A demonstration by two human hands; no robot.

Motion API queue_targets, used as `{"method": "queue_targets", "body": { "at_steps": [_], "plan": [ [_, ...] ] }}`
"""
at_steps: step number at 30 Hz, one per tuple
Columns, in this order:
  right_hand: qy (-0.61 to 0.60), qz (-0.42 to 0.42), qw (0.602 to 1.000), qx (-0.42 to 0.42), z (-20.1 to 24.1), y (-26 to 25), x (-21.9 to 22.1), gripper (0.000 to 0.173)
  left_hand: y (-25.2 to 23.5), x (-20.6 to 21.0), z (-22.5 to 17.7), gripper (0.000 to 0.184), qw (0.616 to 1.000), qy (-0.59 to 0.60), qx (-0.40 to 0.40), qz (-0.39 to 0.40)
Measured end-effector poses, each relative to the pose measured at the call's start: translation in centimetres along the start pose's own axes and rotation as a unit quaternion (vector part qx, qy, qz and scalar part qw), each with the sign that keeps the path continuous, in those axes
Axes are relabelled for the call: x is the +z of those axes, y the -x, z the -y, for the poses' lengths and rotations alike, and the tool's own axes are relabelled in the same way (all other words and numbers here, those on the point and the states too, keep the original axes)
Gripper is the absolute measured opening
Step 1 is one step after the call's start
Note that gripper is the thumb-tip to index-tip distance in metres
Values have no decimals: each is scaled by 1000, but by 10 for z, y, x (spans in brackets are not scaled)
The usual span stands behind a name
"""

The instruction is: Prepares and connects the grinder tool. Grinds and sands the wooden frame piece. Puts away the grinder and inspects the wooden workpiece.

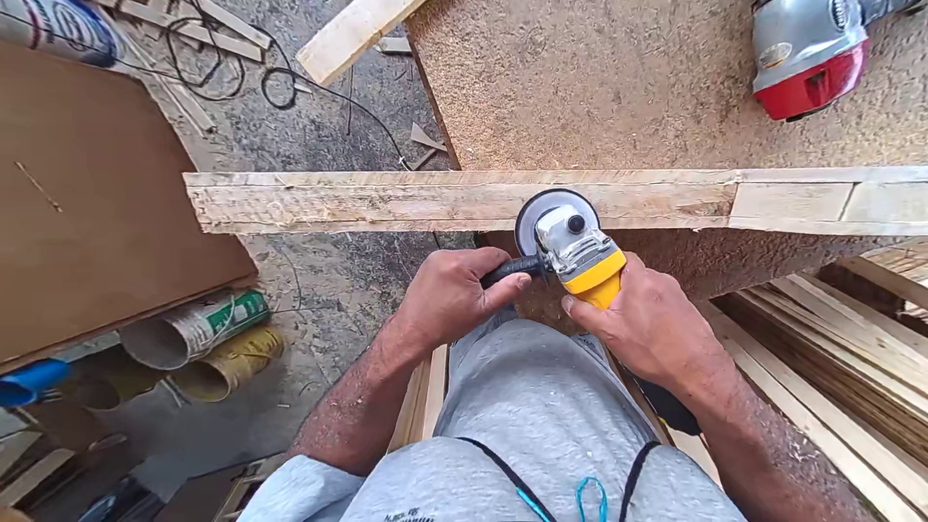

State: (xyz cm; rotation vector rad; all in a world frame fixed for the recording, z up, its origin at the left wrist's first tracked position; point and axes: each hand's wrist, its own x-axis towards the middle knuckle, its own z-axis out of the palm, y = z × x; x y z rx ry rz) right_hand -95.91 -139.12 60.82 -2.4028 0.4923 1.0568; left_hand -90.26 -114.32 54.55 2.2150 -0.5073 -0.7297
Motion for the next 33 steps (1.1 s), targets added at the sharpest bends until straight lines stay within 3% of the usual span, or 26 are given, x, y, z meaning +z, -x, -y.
{"method": "queue_targets", "body": {
  "at_steps": [14, 18, 23, 33],
  "plan": [
    [6, -17, 1000, -9, 8, 5, 9, 75, 11, -3, 11, 48, 1000, 23, 0, 8],
    [19, -59, 998, -28, 27, -4, 15, 77, 7, -15, 23, 48, 1000, 23, -10, -8],
    [34, -59, 995, -67, 84, -2, 53, 82, 52, -48, 74, 45, 999, 35, 10, -29],
    [108, 81, 976, -170, 289, -19, 135, 66, 197, -149, 204, 54, 983, 17, -89, -160]
  ]
}}
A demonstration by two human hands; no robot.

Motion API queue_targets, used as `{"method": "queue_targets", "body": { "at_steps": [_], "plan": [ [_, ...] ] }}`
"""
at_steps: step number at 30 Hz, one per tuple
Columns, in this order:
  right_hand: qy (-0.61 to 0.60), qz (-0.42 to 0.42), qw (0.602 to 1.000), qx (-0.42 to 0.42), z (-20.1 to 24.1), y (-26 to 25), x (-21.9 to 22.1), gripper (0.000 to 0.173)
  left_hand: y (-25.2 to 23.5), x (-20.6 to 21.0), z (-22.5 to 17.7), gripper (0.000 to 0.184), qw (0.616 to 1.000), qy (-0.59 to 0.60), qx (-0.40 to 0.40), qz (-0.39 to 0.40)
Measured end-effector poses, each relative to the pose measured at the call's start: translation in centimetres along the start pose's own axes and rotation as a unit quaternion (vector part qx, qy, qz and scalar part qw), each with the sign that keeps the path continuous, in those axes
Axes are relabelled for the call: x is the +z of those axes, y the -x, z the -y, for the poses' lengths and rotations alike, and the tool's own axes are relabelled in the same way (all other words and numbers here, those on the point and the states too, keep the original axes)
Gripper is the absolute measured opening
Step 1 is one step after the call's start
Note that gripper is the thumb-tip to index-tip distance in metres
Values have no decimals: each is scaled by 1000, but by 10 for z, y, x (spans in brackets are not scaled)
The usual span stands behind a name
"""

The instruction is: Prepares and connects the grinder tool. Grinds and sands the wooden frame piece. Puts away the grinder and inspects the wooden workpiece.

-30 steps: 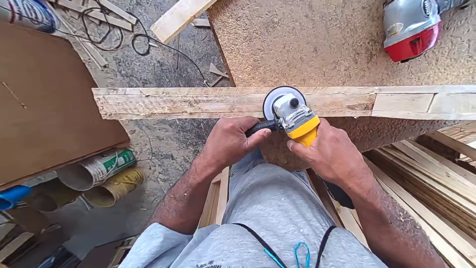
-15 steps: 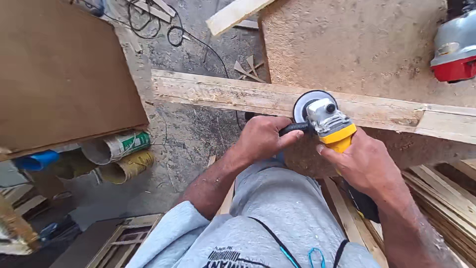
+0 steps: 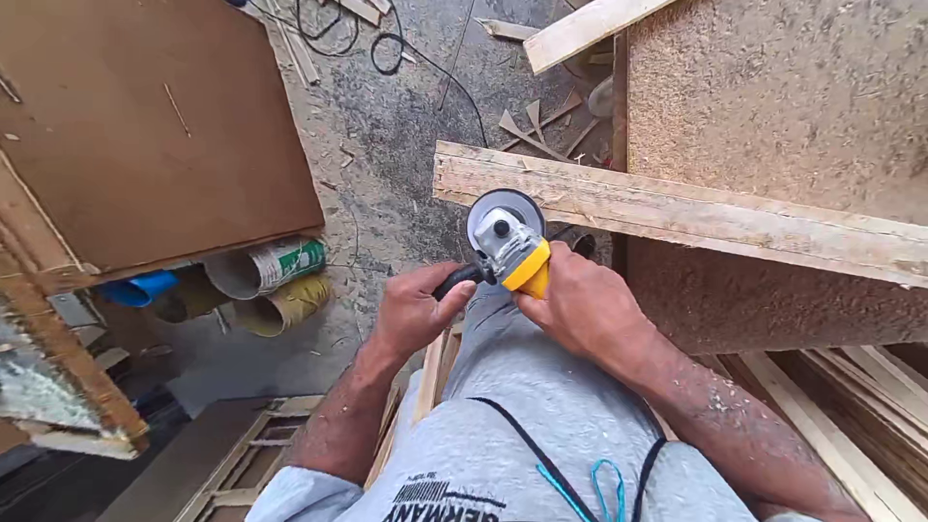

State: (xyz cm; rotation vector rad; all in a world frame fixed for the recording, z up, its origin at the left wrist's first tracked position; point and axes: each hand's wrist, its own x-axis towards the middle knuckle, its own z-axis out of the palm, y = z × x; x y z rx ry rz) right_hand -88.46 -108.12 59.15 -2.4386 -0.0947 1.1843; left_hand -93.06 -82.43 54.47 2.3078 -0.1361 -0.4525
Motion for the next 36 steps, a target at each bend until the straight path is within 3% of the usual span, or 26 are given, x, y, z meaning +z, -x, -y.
{"method": "queue_targets", "body": {
  "at_steps": [4, 11, 14, 22, 24, 30, 33, 36],
  "plan": [
    [6, 14, 1000, -5, 20, -10, -1, 65, 4, -11, 15, 55, 1000, -3, -6, -23],
    [18, -100, 987, 128, -90, 65, -27, 76, -52, 83, -69, 47, 990, 81, 79, 90],
    [38, -103, 984, 137, -105, 77, -33, 79, -56, 101, -81, 48, 986, 90, 93, 103],
    [64, 6, 998, -10, 9, -8, -13, 64, 3, 14, 7, 50, 998, 53, -16, -36],
    [69, 13, 997, -6, 8, -5, -14, 64, 4, 15, 5, 49, 998, 57, -17, -37],
    [78, -59, 992, 84, -55, 46, -32, 73, -26, 67, -46, 42, 993, 109, 40, 32],
    [86, -52, 994, 53, -32, 28, -28, 70, -20, 51, -26, 43, 994, 105, 25, 11],
    [82, -12, 996, -14, 21, -14, -16, 64, -2, 9, 17, 48, 997, 71, -15, -37]
  ]
}}
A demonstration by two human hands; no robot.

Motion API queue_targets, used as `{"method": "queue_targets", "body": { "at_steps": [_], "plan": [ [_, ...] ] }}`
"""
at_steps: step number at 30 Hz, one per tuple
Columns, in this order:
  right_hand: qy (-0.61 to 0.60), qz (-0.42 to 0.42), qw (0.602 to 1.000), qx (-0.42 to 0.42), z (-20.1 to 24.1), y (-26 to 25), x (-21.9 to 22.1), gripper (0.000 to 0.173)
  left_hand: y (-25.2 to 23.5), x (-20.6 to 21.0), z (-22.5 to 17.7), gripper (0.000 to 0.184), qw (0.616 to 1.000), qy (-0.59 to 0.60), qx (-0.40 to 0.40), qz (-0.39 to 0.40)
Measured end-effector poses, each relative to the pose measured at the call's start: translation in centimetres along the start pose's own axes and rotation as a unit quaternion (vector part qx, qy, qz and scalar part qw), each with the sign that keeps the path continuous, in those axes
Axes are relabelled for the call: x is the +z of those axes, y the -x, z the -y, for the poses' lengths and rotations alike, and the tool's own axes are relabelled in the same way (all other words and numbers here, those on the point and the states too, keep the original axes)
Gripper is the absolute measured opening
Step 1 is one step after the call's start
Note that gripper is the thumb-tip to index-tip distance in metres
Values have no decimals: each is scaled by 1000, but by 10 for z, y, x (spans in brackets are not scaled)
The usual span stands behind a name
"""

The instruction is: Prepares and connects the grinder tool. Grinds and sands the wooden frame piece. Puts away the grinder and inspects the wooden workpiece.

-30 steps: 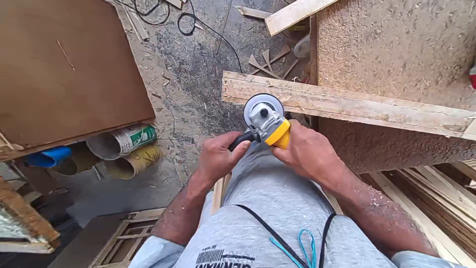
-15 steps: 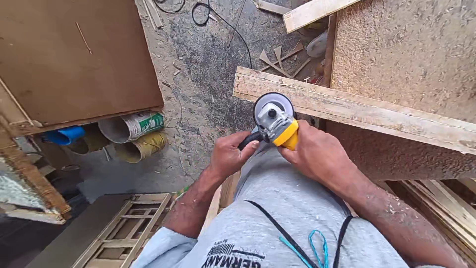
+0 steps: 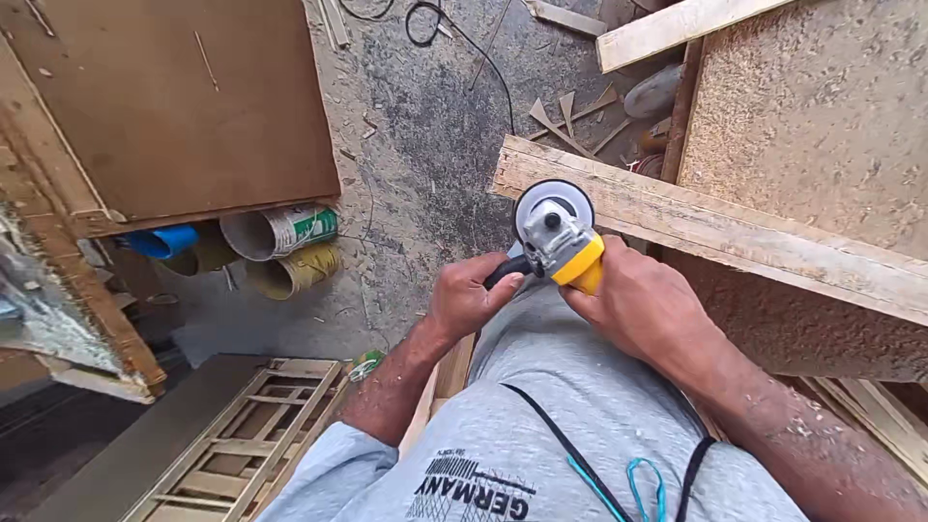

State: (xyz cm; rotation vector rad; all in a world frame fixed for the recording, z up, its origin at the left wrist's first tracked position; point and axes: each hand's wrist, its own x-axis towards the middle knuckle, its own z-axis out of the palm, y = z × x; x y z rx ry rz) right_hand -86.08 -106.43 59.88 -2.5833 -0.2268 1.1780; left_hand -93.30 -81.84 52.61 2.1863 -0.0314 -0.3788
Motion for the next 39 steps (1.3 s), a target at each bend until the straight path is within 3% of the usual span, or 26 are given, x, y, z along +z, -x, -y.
{"method": "queue_targets", "body": {
  "at_steps": [3, 5, 12, 15, 19, 24, 26, 31, 33, 39],
  "plan": [
    [-1, 42, 998, -42, 40, -32, -7, 58, 3, -37, 20, 53, 998, -33, -20, -43],
    [4, 39, 999, -37, 38, -30, -10, 58, 0, -36, 18, 51, 999, -27, -17, -43],
    [-21, -80, 990, 112, -85, 62, -6, 79, -43, 70, -58, 45, 990, 36, 81, 108],
    [-19, -90, 985, 149, -107, 80, -9, 83, -58, 92, -73, 45, 981, 33, 120, 147],
    [-39, -44, 993, 101, -59, 44, -5, 75, -41, 39, -41, 45, 990, 29, 65, 118],
    [-60, 29, 998, 0, 11, -22, -10, 61, -30, -40, -3, 53, 997, -59, 9, 44],
    [-69, 15, 997, 20, -1, -18, -14, 62, -44, -34, -12, 49, 997, -62, 17, 53],
    [-67, -49, 986, 144, -82, 40, -24, 72, -78, 47, -64, 45, 987, 6, 67, 143],
    [-58, -47, 984, 161, -90, 49, -27, 74, -80, 57, -70, 45, 984, 11, 73, 159],
    [-100, 30, 993, 46, -12, -18, -28, 62, -63, -32, -22, 52, 994, -58, 31, 90]
  ]
}}
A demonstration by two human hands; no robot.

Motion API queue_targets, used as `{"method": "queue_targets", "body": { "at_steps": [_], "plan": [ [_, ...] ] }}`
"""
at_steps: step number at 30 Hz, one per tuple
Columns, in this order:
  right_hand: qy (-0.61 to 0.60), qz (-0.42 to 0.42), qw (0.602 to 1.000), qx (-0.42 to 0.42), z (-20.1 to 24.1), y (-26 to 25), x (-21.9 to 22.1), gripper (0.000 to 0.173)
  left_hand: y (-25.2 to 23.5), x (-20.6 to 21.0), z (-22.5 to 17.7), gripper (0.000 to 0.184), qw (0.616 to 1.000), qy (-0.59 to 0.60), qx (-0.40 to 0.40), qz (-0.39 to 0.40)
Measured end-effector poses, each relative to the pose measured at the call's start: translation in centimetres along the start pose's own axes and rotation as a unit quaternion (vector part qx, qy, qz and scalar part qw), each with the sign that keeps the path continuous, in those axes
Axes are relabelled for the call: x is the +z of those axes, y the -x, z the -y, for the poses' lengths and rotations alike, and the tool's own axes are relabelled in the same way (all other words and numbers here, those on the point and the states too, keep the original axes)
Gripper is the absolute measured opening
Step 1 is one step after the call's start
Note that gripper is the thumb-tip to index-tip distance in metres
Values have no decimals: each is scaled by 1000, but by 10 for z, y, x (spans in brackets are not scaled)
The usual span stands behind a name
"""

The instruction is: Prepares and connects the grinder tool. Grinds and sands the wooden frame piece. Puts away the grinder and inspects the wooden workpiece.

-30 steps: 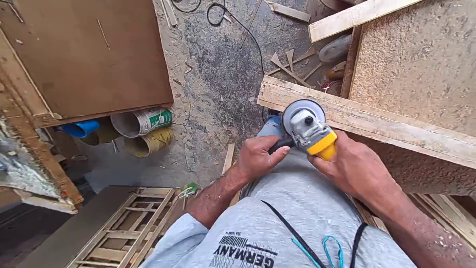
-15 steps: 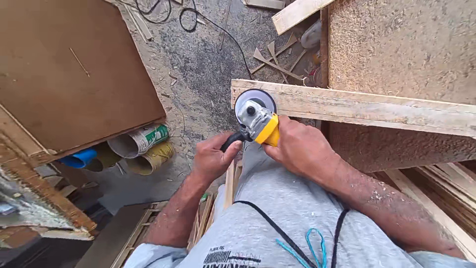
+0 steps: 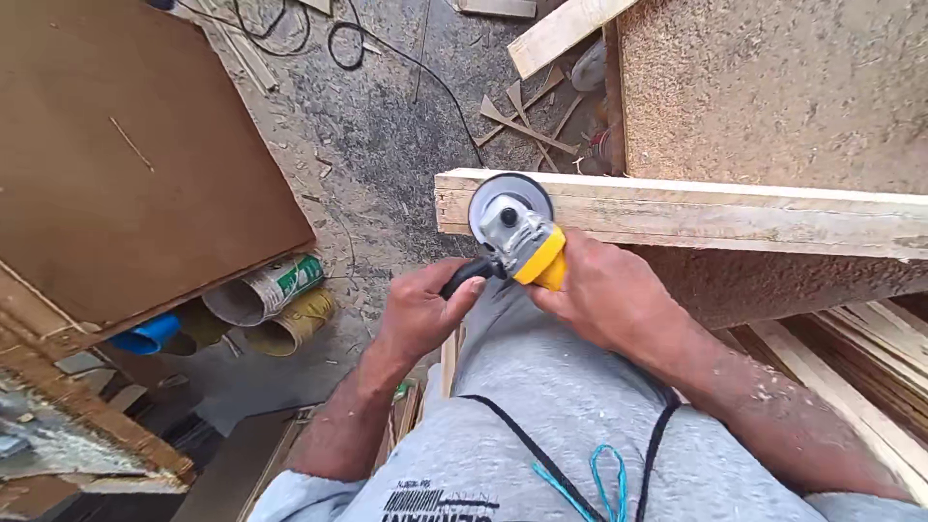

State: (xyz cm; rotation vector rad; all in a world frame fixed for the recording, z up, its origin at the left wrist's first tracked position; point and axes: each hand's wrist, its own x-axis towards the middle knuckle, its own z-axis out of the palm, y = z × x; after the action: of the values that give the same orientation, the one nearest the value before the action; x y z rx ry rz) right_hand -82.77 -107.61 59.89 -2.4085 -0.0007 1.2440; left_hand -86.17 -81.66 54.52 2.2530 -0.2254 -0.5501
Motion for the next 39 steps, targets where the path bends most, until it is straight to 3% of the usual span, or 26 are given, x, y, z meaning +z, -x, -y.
{"method": "queue_targets", "body": {
  "at_steps": [4, 7, 11, 14, 16, 19, 23, 26, 29, 35, 37, 39],
  "plan": [
    [-8, 21, 1000, -12, 3, -3, 1, 61, 4, -5, 1, 54, 1000, -22, -8, -7],
    [-26, -61, 996, 66, -53, 32, -1, 68, -27, 39, -35, 48, 998, 2, 42, 39],
    [-54, -160, 968, 185, -149, 97, 0, 81, -78, 117, -112, 53, 976, -2, 115, 187],
    [-79, -206, 948, 230, -194, 125, 7, 83, -105, 150, -154, 56, 948, -40, 155, 276],
    [-97, -205, 946, 233, -193, 123, 9, 80, -106, 148, -155, 55, 949, -50, 155, 270],
    [-135, -138, 960, 202, -146, 102, 13, 76, -75, 109, -114, 55, 967, -61, 139, 203],
    [-138, -45, 988, 52, -71, 53, 26, 64, -19, 39, -47, 66, 982, -132, 92, 95],
    [-146, -34, 989, -12, -53, 38, 32, 60, -1, 19, -38, 69, 982, -171, 53, 60],
    [-127, -73, 988, 52, -86, 56, 27, 64, -24, 53, -59, 60, 984, -136, 89, 76],
    [-96, -201, 952, 209, -206, 132, 28, 84, -78, 176, -143, 46, 971, -15, 166, 173],
    [-83, -201, 949, 227, -212, 137, 27, 87, -82, 185, -148, 45, 969, -14, 179, 170],
    [-78, -190, 958, 201, -194, 125, 26, 84, -74, 167, -133, 44, 974, -13, 161, 156]
  ]
}}
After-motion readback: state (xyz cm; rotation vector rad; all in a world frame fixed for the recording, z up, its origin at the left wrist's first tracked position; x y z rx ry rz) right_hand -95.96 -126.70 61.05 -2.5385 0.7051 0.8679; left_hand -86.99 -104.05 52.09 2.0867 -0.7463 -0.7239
